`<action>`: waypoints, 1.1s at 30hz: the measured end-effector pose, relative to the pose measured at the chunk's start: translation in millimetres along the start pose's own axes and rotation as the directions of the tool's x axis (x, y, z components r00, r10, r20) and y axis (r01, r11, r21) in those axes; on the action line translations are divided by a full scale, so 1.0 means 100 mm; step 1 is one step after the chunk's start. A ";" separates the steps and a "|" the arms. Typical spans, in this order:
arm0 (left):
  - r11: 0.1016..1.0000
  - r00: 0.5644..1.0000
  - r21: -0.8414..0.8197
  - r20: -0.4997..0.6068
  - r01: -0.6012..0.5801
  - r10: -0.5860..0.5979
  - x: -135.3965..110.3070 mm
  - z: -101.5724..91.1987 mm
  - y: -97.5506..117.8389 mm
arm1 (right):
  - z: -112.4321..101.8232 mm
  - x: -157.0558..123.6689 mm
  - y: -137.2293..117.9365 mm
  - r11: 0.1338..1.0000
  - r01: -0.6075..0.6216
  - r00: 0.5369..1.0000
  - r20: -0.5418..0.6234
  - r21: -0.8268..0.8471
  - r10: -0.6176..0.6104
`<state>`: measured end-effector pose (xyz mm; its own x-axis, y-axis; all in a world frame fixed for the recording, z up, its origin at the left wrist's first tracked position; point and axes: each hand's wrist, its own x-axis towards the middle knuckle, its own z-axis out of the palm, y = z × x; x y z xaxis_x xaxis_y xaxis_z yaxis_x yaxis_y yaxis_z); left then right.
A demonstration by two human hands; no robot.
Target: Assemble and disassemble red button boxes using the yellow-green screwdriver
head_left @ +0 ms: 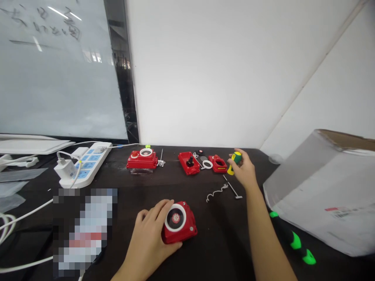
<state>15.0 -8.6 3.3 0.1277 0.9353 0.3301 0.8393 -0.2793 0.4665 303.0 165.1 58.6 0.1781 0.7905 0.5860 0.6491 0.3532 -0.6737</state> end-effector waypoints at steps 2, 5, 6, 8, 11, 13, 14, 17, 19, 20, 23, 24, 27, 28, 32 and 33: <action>1.000 0.999 0.016 0.038 -0.019 0.018 0.04 0.01 0.00 | 0.00 0.00 0.02 1.000 -0.004 1.000 0.001 0.004 0.004; 0.999 0.995 0.033 0.095 -0.033 0.030 0.09 -0.01 -0.03 | -0.01 0.00 0.03 1.000 -0.006 1.000 -0.006 0.021 0.006; 0.998 0.995 0.051 0.099 -0.034 0.029 0.11 -0.03 -0.03 | -0.01 0.00 0.03 1.000 -0.006 1.000 -0.007 0.030 0.006; 0.993 0.998 0.109 0.051 -0.042 0.037 0.12 -0.06 0.04 | -0.02 -0.01 0.03 0.999 -0.009 1.000 -0.009 0.046 0.010; 0.984 0.989 0.154 -0.098 -0.091 0.107 0.14 -0.01 0.39 | -0.04 0.00 0.03 0.998 -0.021 0.999 -0.024 0.058 0.022; 0.986 0.987 0.080 -0.051 -0.146 0.150 0.22 0.15 0.75 | -0.06 0.00 0.04 0.998 -0.030 0.999 -0.043 0.063 0.032; 0.990 0.990 0.035 0.035 -0.140 0.139 0.28 0.26 0.93 | -0.08 0.01 0.04 0.997 -0.033 0.998 -0.050 0.068 0.036; 0.998 0.963 0.011 0.266 -0.054 0.050 0.63 0.69 1.35 | -0.12 0.03 0.04 0.995 -0.034 0.997 -0.059 0.091 0.040; 1.000 0.969 0.018 0.247 0.013 -0.017 0.93 0.95 1.48 | -0.16 0.04 0.04 0.993 -0.029 0.998 -0.055 0.112 0.035; 0.998 0.971 0.018 0.231 0.060 -0.062 1.08 1.05 1.51 | -0.18 0.04 0.04 0.992 -0.024 0.998 -0.053 0.124 0.031; 0.982 0.958 0.006 0.217 0.188 -0.185 1.43 1.24 1.52 | -0.24 0.06 0.06 0.986 -0.012 0.998 -0.056 0.164 0.022; 0.977 0.951 0.002 0.228 0.215 -0.209 1.50 1.27 1.50 | -0.25 0.06 0.07 0.984 -0.014 0.998 -0.060 0.175 0.025; 0.969 0.934 -0.009 0.268 0.249 -0.237 1.61 1.34 1.42 | -0.27 0.07 0.10 0.980 -0.036 0.996 -0.068 0.198 0.051; 0.967 0.930 -0.009 0.276 0.254 -0.241 1.63 1.36 1.38 | -0.27 0.07 0.11 0.978 -0.047 0.996 -0.071 0.203 0.063; 0.955 0.911 0.019 0.296 0.294 -0.287 1.70 1.41 1.28 | -0.26 0.07 0.11 0.971 -0.084 0.990 -0.093 0.223 0.107; 0.951 0.905 0.026 0.300 0.308 -0.301 1.72 1.41 1.27 | -0.27 0.07 0.11 0.969 -0.088 0.988 -0.108 0.229 0.115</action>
<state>218.1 147.8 3.8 0.0213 0.9959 -0.0884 0.8514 0.0283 0.5237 331.0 160.7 67.7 0.3301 0.7674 0.5496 0.4444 0.3873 -0.8078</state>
